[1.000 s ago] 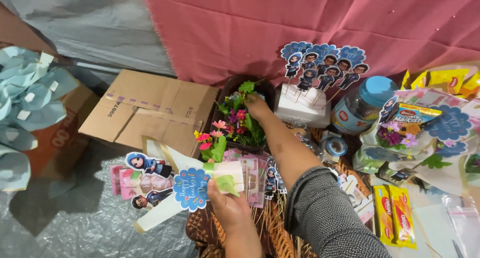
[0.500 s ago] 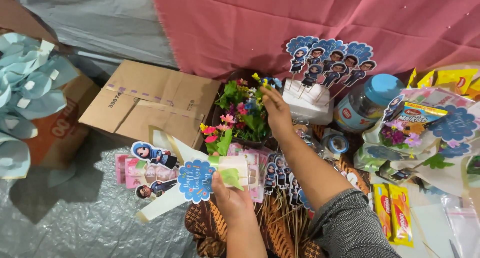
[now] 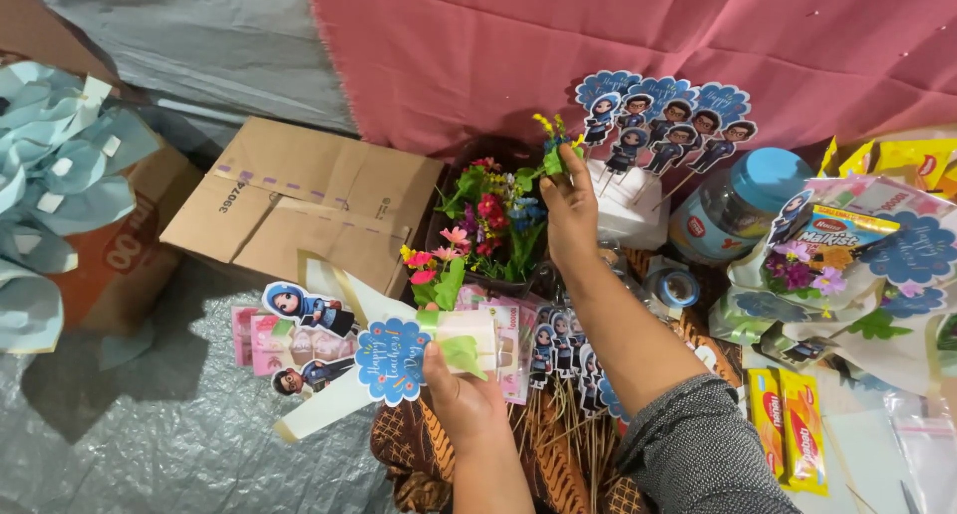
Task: Attaching snack packets and decorative paper cutouts to wooden skewers using tape to create components for gift bouquets.
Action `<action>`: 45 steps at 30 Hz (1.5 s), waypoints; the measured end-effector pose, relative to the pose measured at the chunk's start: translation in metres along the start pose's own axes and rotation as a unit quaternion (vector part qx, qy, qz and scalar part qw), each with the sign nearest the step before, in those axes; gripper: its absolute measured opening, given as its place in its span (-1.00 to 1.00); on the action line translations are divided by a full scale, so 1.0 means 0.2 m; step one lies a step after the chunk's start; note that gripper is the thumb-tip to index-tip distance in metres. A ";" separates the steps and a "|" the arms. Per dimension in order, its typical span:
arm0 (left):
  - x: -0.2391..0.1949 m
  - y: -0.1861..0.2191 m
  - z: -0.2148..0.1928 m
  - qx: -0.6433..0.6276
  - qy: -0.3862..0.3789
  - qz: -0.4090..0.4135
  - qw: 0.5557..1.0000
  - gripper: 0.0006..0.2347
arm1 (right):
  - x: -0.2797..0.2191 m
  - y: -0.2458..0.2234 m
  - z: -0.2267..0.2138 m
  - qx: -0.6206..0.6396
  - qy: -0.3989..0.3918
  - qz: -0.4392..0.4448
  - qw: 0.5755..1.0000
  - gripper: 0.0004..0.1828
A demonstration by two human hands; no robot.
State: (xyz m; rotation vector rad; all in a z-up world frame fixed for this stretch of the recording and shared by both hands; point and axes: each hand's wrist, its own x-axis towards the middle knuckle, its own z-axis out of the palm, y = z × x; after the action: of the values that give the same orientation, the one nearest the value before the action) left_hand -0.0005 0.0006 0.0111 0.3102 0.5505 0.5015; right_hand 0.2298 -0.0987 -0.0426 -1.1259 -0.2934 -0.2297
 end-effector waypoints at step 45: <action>-0.01 0.03 0.01 -0.005 0.025 0.010 1.000 -0.50 | 0.09 0.12 0.07 -0.670 -0.450 -0.134 0.576 -0.36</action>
State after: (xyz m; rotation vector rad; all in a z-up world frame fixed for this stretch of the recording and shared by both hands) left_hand -0.0025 0.0043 0.0153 0.2940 0.5930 0.5314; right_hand 0.2533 -0.0765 -0.0510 -2.7212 -1.3775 -0.0844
